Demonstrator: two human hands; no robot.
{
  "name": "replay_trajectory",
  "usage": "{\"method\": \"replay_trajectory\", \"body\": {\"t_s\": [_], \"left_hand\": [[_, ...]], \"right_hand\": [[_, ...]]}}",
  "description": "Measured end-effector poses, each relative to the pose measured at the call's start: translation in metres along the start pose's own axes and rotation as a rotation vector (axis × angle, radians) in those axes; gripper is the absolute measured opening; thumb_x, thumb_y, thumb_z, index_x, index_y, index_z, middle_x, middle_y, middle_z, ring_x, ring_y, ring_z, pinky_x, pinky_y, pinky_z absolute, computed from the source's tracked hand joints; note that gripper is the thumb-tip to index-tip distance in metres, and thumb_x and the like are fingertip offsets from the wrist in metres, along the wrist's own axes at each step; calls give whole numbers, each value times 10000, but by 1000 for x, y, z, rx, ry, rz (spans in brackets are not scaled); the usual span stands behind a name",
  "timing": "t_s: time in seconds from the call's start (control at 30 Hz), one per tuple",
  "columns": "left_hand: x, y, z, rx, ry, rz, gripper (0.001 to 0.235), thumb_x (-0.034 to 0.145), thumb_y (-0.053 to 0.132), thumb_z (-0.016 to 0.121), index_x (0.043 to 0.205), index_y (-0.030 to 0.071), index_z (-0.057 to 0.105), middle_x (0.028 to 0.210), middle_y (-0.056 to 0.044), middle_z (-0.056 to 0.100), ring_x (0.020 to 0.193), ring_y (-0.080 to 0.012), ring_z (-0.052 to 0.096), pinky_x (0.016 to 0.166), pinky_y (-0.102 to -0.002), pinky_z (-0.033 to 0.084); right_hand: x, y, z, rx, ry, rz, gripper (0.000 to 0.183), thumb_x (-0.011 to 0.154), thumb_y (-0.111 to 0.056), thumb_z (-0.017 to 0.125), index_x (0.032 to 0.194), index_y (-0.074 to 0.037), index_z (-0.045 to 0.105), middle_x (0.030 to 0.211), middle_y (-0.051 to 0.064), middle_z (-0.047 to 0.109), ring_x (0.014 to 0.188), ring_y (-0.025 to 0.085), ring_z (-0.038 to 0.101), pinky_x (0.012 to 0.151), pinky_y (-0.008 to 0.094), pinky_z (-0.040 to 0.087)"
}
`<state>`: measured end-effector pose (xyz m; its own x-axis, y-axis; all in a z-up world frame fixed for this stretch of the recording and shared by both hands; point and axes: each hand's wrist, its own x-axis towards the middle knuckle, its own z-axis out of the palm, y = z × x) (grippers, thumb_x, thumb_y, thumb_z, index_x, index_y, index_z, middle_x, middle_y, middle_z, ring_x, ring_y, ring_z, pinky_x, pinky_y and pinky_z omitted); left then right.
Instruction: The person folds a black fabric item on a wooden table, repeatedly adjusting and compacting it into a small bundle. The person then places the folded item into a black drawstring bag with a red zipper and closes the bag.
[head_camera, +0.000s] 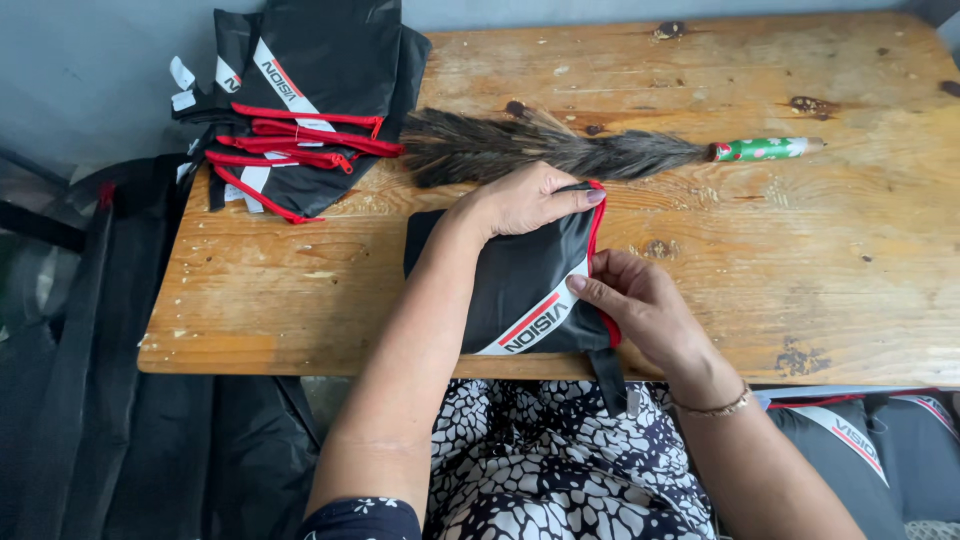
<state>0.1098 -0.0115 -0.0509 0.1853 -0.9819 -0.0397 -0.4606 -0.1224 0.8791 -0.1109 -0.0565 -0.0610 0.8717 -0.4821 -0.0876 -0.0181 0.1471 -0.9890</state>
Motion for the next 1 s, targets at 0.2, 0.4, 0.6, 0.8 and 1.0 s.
{"method": "replay_trajectory", "body": {"t_s": [0.2, 0.4, 0.6, 0.8, 1.0], "left_hand": [[4, -8, 0, -3, 13, 47, 499, 939, 510, 659, 575, 186, 550, 495, 36, 532, 552, -114, 529, 563, -259, 431], [12, -15, 0, 20, -1, 69, 499, 955, 506, 641, 575, 198, 543, 484, 51, 513, 544, -114, 510, 564, -247, 411], [12, -11, -1, -15, -7, 86, 498, 951, 528, 637, 587, 203, 539, 506, 58, 498, 573, -111, 506, 576, -266, 421], [-5, 16, -6, -79, 7, 91, 494, 963, 504, 629, 573, 220, 523, 495, 87, 461, 547, -80, 466, 551, -239, 390], [1, -4, -4, -176, 46, 82, 511, 977, 488, 626, 549, 240, 498, 461, 113, 428, 498, -29, 416, 521, -194, 332]], "right_hand": [[18, -29, -50, -391, 146, -156, 284, 1073, -250, 663, 1101, 32, 686, 782, 126, 619, 671, 195, 659, 527, 278, 550], [72, -47, -48, -633, -59, -444, 549, 913, 13, 740, 1438, -61, 599, 1192, 138, 587, 1056, 262, 644, 821, 351, 563], [92, -27, -47, -494, -97, -433, 151, 991, 17, 687, 1112, -36, 760, 921, 65, 684, 928, 107, 607, 805, 289, 561], [81, -33, -55, -661, 15, -638, 89, 954, 5, 795, 1037, -27, 786, 837, 116, 680, 797, 213, 701, 730, 299, 549], [55, -28, -51, -1024, 145, -942, 71, 945, -35, 809, 1004, -74, 802, 861, 77, 679, 814, 311, 681, 723, 398, 547]]}}
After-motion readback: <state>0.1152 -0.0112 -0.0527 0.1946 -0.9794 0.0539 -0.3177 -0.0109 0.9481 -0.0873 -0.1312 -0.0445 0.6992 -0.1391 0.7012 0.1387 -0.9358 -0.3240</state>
